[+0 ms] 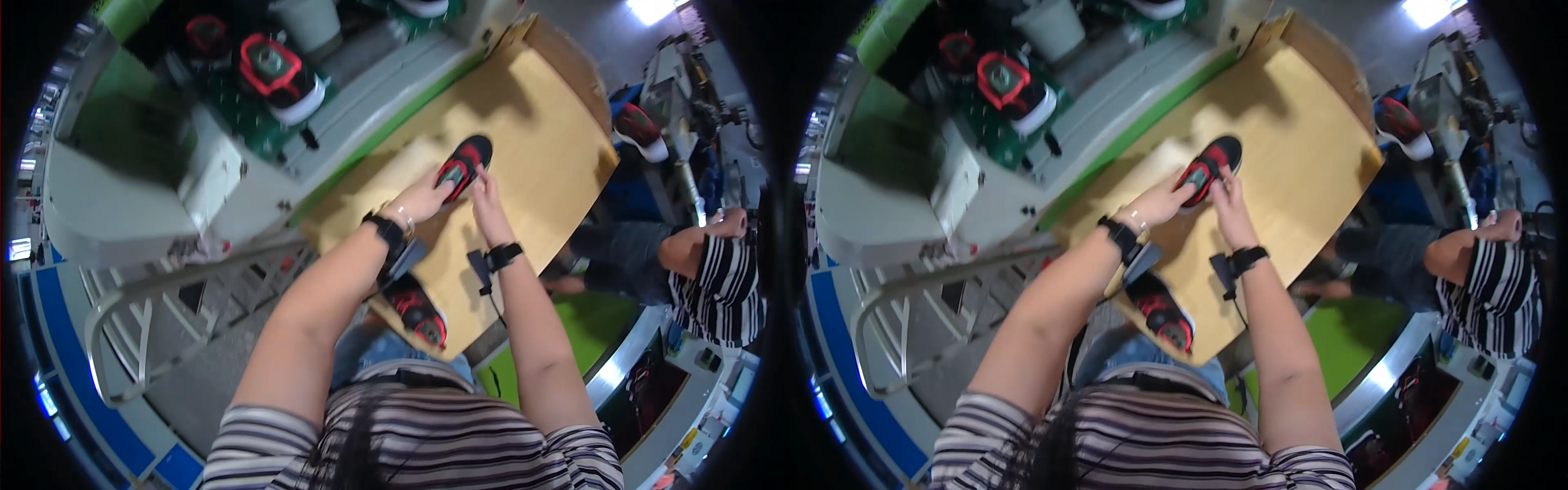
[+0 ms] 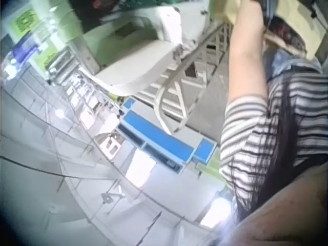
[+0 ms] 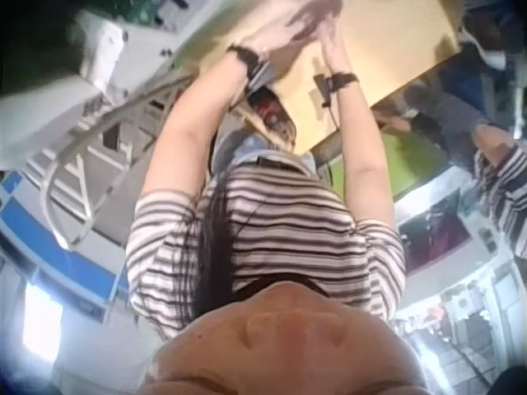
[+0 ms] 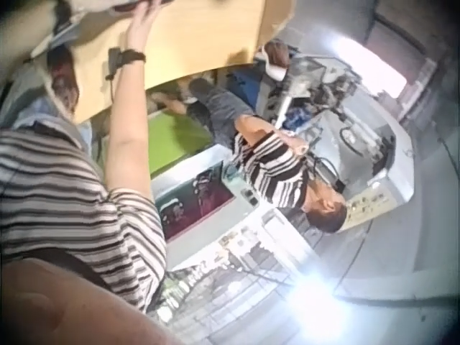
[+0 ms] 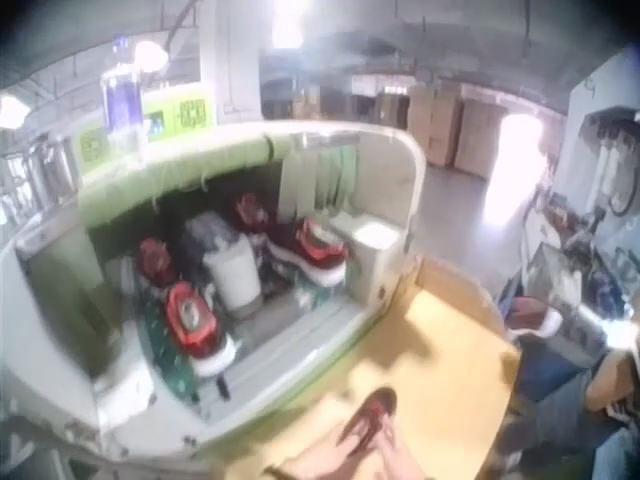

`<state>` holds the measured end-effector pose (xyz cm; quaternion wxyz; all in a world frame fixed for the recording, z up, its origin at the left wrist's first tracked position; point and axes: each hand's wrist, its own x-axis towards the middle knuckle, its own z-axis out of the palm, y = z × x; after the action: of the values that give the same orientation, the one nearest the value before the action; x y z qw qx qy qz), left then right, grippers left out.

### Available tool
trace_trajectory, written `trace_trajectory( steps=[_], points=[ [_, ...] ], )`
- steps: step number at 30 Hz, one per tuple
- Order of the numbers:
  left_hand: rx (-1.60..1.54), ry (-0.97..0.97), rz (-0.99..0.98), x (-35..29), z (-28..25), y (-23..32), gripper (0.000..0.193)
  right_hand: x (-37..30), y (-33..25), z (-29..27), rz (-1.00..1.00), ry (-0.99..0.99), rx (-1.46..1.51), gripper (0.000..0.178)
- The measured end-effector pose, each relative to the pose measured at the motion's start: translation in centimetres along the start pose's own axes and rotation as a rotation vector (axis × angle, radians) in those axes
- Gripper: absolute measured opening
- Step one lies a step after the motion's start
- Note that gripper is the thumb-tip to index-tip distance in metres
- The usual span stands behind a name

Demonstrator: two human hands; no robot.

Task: The recorder is sorting and inspecting pairs of shoes coming from a conveyor system at a workstation.

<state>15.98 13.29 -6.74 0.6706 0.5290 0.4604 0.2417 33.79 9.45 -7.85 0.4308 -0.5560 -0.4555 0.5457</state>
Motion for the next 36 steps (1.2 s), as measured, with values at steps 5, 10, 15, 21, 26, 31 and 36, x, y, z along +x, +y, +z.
trace_trajectory(
  steps=[5,10,15,21,26,31,36],
  points=[
    [0.184,-0.387,0.076,-5.4,5.1,-7.2,0.056,-3.6,-2.1,-1.5,0.113,0.12,-0.315,0.076],
    [0.828,-0.459,0.215,-15.0,1.2,-0.4,0.098,-12.0,-1.8,-1.6,-0.173,0.005,-0.776,0.065],
    [1.158,-0.209,0.399,-18.2,2.6,-6.7,0.097,-17.4,-0.2,-1.7,-0.109,-0.06,-0.731,0.064],
    [1.038,-0.215,0.552,-16.1,6.1,-7.3,0.074,-20.6,-0.7,-2.1,-0.095,0.042,-0.775,0.064],
    [1.004,-0.271,0.713,-9.6,8.5,-4.5,0.071,-20.4,-0.2,-5.6,-0.049,0.274,-0.777,0.064],
    [0.999,-0.728,0.496,-1.2,7.6,-0.6,0.064,-18.0,1.9,-6.8,-0.009,0.36,-0.732,0.067],
    [1.202,-0.288,0.598,10.3,9.9,8.9,0.061,-18.1,2.9,-6.9,-0.01,0.415,-0.765,0.072]
  ],
)
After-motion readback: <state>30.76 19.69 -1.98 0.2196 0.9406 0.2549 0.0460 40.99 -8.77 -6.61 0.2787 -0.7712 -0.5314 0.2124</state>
